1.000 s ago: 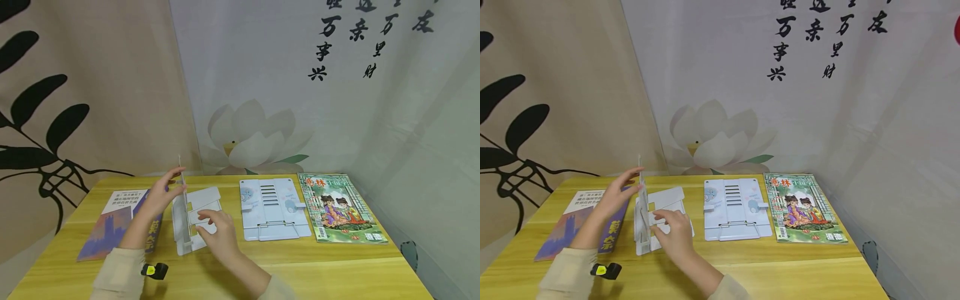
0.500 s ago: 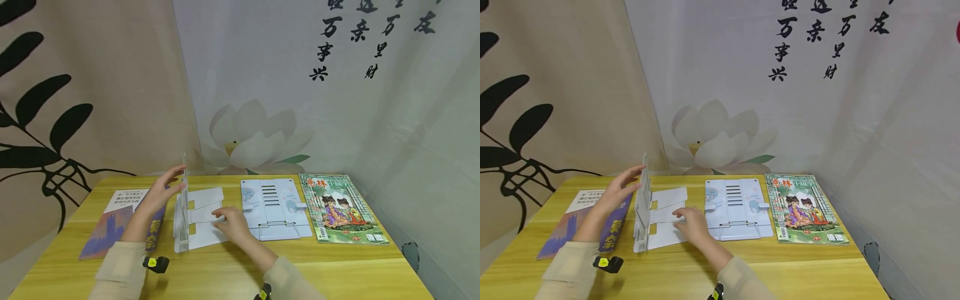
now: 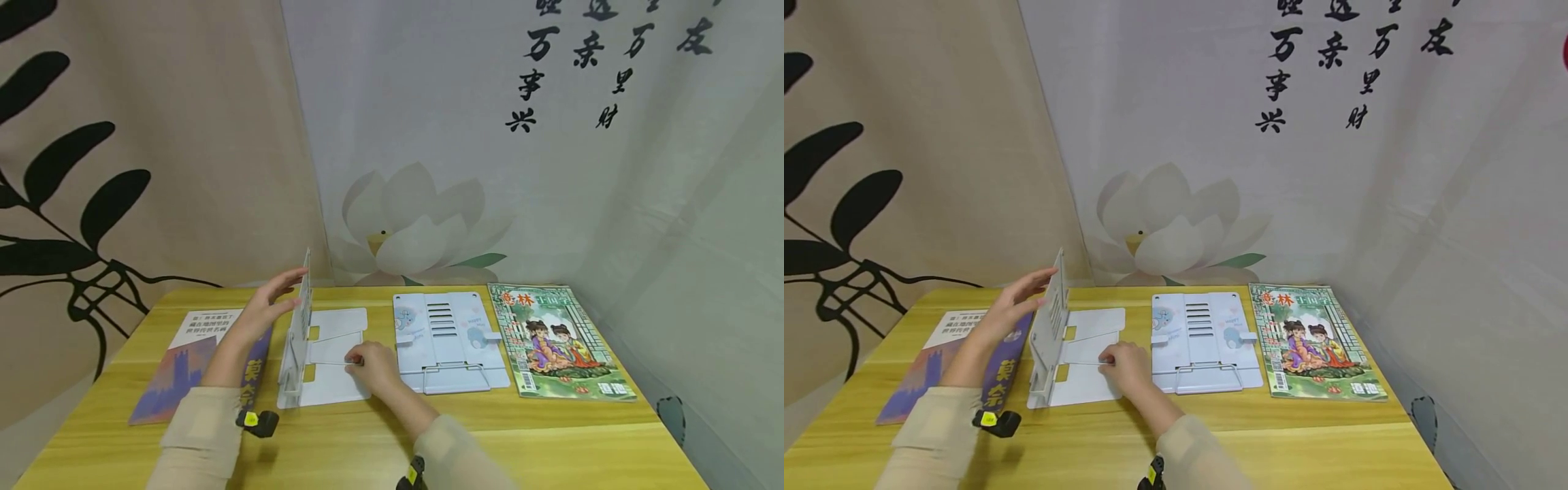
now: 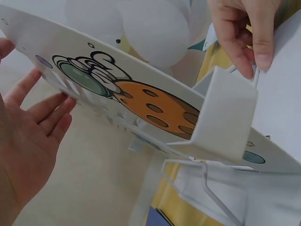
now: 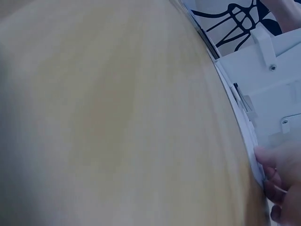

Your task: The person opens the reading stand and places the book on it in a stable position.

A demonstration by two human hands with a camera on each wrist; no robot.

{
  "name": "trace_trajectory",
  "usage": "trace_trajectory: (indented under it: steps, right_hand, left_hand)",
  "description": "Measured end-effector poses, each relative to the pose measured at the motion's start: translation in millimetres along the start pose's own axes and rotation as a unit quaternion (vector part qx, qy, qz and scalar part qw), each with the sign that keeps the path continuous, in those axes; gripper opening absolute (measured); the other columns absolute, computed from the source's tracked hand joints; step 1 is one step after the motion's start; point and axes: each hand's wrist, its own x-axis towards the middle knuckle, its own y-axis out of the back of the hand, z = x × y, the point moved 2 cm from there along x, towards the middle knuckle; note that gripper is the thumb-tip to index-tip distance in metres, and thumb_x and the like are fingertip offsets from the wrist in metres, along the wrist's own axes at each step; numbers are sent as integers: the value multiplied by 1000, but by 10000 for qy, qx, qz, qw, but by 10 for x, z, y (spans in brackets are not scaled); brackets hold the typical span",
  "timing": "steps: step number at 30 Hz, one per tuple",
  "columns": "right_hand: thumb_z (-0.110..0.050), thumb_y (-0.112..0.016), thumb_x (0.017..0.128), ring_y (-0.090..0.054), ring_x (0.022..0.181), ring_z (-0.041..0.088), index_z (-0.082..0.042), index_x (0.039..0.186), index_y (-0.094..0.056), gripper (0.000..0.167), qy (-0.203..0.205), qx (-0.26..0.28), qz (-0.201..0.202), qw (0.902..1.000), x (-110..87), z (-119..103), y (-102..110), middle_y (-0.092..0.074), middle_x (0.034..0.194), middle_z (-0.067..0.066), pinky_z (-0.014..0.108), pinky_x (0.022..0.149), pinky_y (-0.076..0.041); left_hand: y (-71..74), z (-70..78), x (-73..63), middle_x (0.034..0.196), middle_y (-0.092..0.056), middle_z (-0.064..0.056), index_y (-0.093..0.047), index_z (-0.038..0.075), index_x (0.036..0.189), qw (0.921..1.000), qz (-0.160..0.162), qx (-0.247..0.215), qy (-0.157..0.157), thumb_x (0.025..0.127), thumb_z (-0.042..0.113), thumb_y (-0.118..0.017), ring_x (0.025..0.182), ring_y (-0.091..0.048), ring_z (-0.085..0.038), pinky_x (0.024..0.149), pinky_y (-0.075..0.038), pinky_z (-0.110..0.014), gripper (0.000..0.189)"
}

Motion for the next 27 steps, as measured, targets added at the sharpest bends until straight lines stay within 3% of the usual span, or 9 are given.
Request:
trace_trajectory:
  steps: [7, 12, 18, 27]
  right_hand:
    - [-22, -77, 81, -51, 65, 3, -23, 76, -72, 8, -359, -359, -308, 9982, 72, -93, 0, -57, 67, -17, 22, 61, -40]
    - [-20, -75, 84, -51, 67, 5, -21, 77, -71, 8, -312, -265, -293, 9987, 64, -88, -7, -57, 69, -16, 24, 64, -41]
    - [-21, -71, 87, -50, 76, 6, -17, 84, -71, 5, -140, 147, 116, 9997, -30, -31, -35, -57, 75, -15, 28, 74, -39]
    - [-21, -68, 89, -48, 72, 5, -13, 88, -69, 8, -149, 997, 397, 9941, -55, 40, -48, -54, 73, -15, 28, 75, -36]
  left_hand:
    - [-5, 16, 9, 148, -34, -17, -37, 4, 146, 9998, -104, 73, 153, 97, 7, -52, 134, -28, -40, 102, -22, -66, 51]
    - [-51, 28, 46, 147, -36, -18, -38, 2, 145, 9998, -100, 127, 105, 95, 5, -53, 133, -30, -40, 103, -21, -65, 52]
    - [-90, 31, 59, 145, -37, -20, -40, 3, 144, 9998, -37, 128, 166, 94, 2, -52, 132, -32, -40, 98, -29, -65, 51]
    - [-146, 66, 90, 146, -37, -19, -40, 6, 145, 9990, -44, 321, 308, 95, 12, -56, 131, -31, -43, 94, -36, -63, 53]
